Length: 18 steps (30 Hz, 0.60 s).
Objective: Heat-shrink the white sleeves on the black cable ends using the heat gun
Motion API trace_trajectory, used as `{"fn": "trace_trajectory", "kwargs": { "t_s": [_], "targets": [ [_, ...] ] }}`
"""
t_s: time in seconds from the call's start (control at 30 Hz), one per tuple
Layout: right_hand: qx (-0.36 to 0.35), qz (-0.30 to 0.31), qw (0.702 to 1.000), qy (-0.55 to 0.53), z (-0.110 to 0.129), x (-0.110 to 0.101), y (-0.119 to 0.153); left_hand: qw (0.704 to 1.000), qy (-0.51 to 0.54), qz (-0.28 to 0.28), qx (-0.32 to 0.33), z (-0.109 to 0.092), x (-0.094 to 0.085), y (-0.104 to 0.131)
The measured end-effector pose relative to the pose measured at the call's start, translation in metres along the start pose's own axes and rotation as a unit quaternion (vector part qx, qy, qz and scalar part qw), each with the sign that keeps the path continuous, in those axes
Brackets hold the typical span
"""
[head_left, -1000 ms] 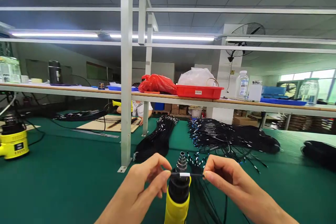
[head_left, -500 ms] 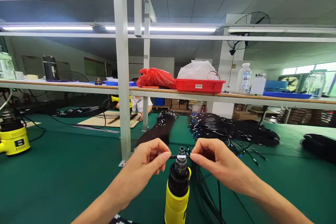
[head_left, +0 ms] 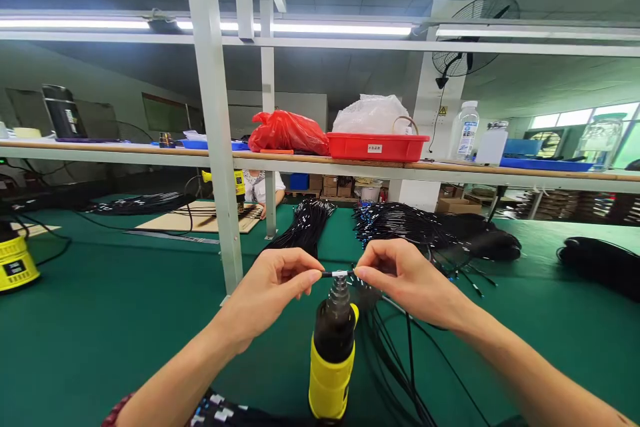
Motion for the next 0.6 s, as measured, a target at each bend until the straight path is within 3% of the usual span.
{"fn": "trace_trajectory", "kwargs": {
  "t_s": [0.6],
  "targets": [
    [0.012, -0.011, 1.0, 0.025, -0.014, -0.001, -0.007, 0.996, -0.079, 0.002, 0.034, 0.002, 0.0, -0.013]
  ]
}}
Point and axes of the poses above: each hand's wrist, its own y-axis away from the middle knuckle, its own x-axis out of the palm, z = x × y, the point moved 10 cm from there along -y, towards the middle knuckle, and after that the axes turned 13 degrees about y, right-handed, at the moved point
